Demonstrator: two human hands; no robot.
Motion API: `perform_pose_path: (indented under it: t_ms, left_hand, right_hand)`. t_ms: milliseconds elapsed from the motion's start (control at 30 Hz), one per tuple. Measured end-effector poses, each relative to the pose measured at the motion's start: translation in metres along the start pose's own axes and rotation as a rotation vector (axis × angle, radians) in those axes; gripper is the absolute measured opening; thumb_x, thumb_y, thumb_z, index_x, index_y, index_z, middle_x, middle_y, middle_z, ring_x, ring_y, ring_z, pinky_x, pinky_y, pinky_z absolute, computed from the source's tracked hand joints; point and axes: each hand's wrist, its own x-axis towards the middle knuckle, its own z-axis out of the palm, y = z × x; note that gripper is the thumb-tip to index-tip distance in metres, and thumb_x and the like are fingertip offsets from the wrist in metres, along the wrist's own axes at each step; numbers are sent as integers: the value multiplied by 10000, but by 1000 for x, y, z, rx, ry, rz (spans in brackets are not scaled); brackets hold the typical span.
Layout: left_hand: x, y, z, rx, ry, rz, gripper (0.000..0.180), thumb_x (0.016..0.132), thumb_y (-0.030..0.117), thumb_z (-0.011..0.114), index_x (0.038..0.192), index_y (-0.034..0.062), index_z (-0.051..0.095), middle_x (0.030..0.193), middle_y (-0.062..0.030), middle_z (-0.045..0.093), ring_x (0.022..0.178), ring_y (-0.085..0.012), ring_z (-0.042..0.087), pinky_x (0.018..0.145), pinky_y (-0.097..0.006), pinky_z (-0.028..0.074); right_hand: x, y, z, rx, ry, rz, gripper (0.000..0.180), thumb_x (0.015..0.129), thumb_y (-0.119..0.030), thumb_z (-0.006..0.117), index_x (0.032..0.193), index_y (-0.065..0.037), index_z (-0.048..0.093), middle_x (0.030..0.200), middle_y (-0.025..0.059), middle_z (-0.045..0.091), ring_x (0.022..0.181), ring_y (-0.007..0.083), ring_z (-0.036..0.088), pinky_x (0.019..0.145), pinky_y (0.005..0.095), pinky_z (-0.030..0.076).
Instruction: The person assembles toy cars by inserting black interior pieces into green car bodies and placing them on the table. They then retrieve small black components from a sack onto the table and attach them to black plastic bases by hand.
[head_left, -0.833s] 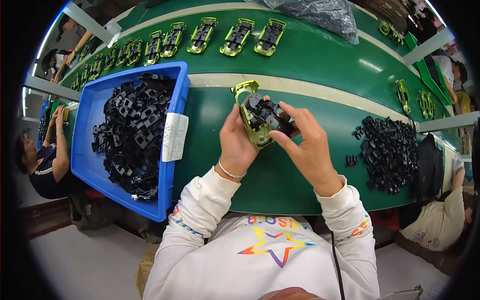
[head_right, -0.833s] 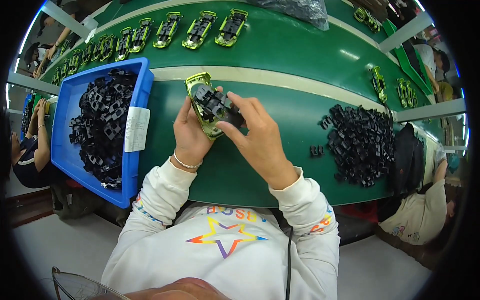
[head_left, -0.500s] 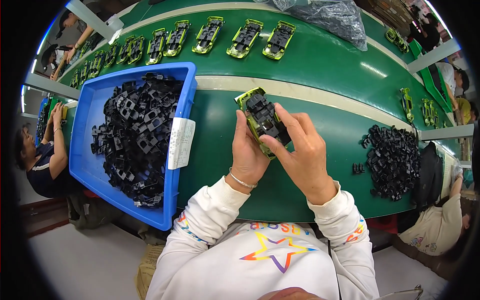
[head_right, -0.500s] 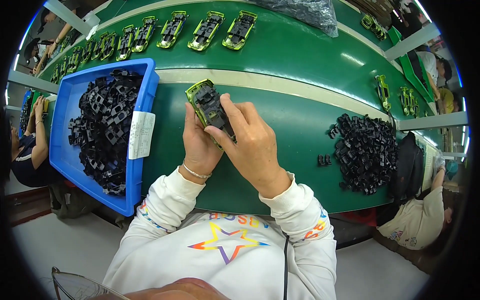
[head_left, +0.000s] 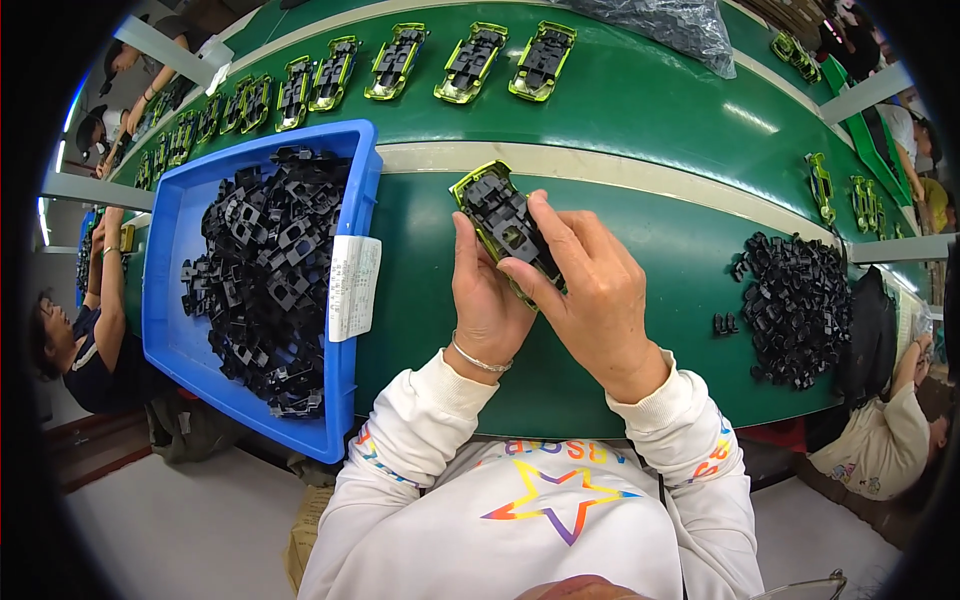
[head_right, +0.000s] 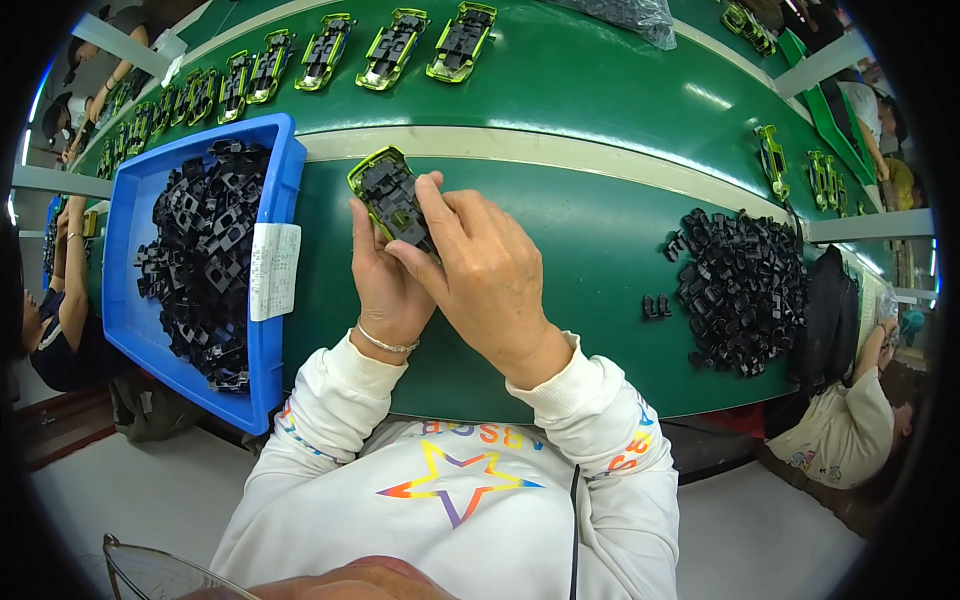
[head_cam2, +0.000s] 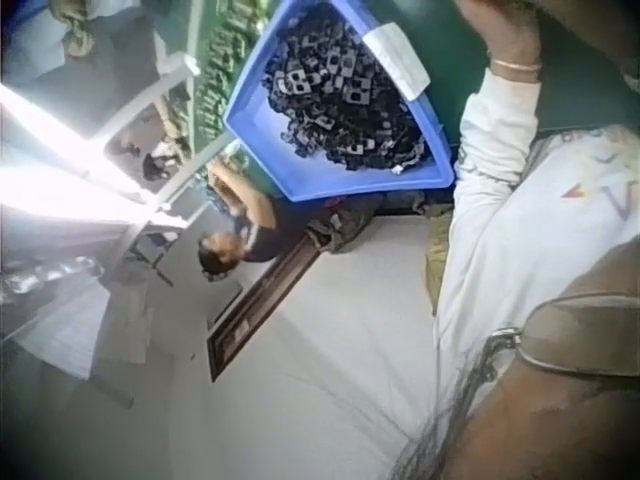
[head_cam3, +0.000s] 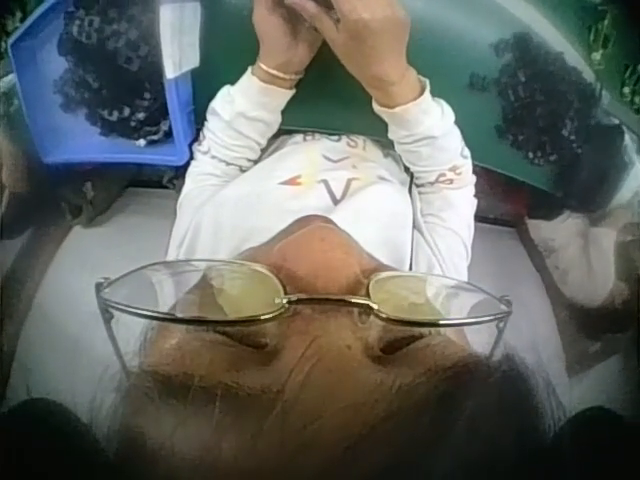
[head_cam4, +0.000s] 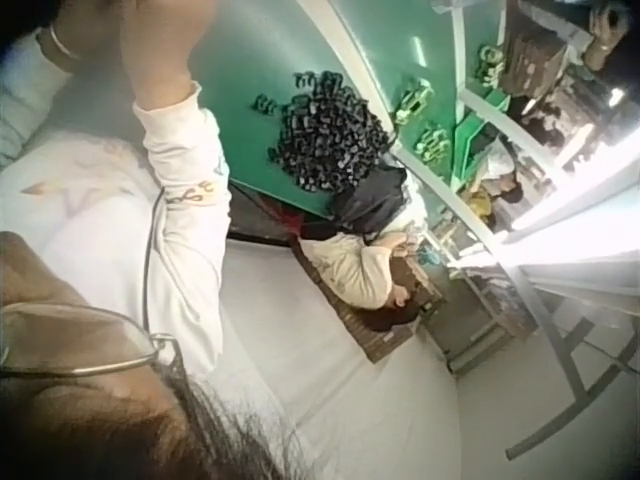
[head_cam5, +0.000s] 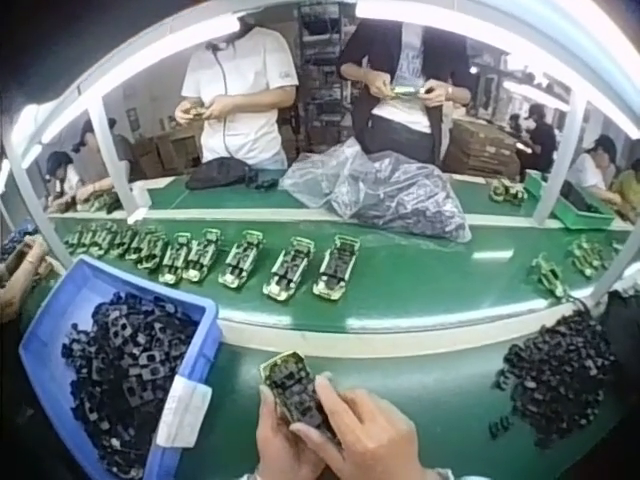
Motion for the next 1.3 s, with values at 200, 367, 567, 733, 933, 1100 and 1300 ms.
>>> perform_pose_path:
  t_ms: [200,367,567,733,933,1100,1300]
  left_hand:
    - [-1,1,10,-9,58,-35,586,1057,550,293,1384,104,488,1351,-115,589,1160,-244,610,1021,-398,497]
    - [0,1,7,-3,-11,-7,574,1055,553,292,1385,127,489,1345,-118,591,1175,-256,603,1022,-433,495]
    - [0,0,3,2,-54,-38,592,1053,556,297,1370,98,499,1331,-126,596,1170,-262,603,1015,-437,504]
    - [-3,2,8,28,11,-42,620,1050,570,284,1350,76,507,1314,-126,604,1131,-263,622,989,-432,522]
    - [-5,2,-5,50,-69,-41,658,1044,597,262,1328,63,521,1237,-116,627,1084,-247,636,960,-416,528]
    - [-7,2,6,106,-49,-33,680,1038,615,251,1327,54,505,1180,-114,637,1075,-236,635,928,-398,528]
    - [-8,2,-2,73,-61,-46,606,1052,580,274,1299,90,532,1205,-70,631,1096,-208,613,967,-391,495]
  right_hand:
    - [4,-5,-17,-34,-172,48,594,783,-213,815,1306,-34,597,1005,130,632,806,287,660,659,366,535]
    - [3,-13,-25,34,-264,116,501,816,-160,767,1258,-1,594,1078,147,591,863,311,667,678,384,560]
    - [7,-14,-32,57,-285,109,490,812,-70,753,1264,15,585,1220,180,561,963,343,684,744,372,596]
    - [6,-13,-32,55,-276,25,481,804,-29,744,1255,24,586,1303,200,522,971,356,683,749,385,597]
    - [9,-19,-35,73,-324,60,480,791,16,723,1253,-6,595,1290,196,519,954,361,681,734,405,594]
    - [4,-18,-32,110,-255,54,480,782,38,702,1244,-52,612,1263,188,512,926,348,683,713,405,593]
    - [3,-19,-23,-11,-243,-25,537,756,55,727,1269,-66,624,1274,153,518,855,292,670,697,376,573]
